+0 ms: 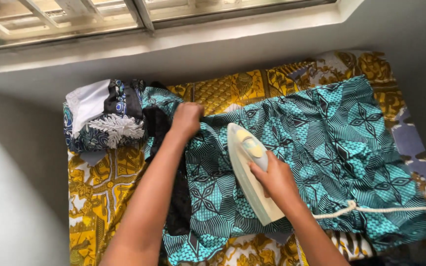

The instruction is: Iron and fold a patterned garment.

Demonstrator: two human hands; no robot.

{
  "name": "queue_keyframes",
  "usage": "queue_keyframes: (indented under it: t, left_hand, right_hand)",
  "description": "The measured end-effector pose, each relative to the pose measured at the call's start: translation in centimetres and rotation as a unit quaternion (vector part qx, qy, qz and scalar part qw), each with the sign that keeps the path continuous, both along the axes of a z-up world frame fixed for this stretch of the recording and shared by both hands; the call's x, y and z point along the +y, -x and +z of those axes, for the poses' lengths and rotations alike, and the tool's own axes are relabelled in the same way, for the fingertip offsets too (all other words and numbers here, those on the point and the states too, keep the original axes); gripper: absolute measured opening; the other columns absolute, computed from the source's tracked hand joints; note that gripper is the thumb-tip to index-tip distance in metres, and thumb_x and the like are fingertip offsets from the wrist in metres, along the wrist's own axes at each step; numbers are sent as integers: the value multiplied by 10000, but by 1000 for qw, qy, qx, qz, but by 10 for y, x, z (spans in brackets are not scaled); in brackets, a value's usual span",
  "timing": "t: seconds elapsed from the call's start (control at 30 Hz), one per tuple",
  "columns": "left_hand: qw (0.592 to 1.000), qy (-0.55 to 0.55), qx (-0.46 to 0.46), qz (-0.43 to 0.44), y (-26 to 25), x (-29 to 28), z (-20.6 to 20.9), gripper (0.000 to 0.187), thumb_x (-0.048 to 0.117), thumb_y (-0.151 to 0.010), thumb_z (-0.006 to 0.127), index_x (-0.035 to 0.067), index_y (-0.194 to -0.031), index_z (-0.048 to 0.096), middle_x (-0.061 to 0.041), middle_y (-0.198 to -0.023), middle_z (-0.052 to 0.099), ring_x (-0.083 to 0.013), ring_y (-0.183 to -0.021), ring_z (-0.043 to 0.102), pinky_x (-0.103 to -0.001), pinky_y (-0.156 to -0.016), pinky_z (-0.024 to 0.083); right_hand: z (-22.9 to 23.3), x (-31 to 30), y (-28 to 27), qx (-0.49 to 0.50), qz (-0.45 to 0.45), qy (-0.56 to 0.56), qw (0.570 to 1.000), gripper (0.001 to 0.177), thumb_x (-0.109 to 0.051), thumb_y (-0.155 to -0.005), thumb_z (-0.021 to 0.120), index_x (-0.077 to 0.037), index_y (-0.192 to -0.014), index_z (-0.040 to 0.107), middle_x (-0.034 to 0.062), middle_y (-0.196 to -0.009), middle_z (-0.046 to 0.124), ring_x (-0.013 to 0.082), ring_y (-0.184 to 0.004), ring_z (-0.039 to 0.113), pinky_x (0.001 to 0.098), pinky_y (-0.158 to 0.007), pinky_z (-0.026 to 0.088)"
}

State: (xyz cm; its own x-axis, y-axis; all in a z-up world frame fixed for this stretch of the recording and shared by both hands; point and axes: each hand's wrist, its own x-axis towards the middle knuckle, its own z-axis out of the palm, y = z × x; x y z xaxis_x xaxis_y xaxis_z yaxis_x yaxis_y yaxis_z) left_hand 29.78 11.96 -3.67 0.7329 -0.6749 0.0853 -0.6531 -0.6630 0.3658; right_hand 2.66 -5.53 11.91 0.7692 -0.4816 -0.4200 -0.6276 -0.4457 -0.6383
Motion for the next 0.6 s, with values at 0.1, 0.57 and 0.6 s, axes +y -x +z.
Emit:
queue_keyframes:
  t: [0.1, 0.57, 0.6]
  left_hand:
    - [997, -64, 15, 44, -28, 33, 0, 152, 92, -793, 687, 147, -884, 796, -125, -998, 728, -340, -1014, 689, -471, -901, 527]
    - [982, -15, 186, 5, 24, -5, 38, 197, 207, -800, 808, 84, -953, 797, -169, -931, 741, -348, -862, 719, -462, -789, 571]
    - [986, -64, 147, 43, 31, -4, 35, 187, 175, -756, 817, 86, -921, 812, -169, -958, 731, -358, -913, 702, -468, -807, 563]
  right_hand:
    - [7, 2, -9, 4, -67, -54, 996, 467, -378, -886, 688, 11, -1134, 620, 168, -682, 724, 234, -387, 641, 378, -381, 508]
    - [26, -3, 2, 28, 47, -77, 995, 509, -325, -840, 688, -133, -1307, 627, 133, -718, 760, 210, -381, 624, 350, -388, 507]
    - [27, -4, 3, 21, 42, -64, 997, 517, -328, -836, 685, -136, -1311, 620, 128, -731, 765, 218, -384, 639, 350, -389, 520]
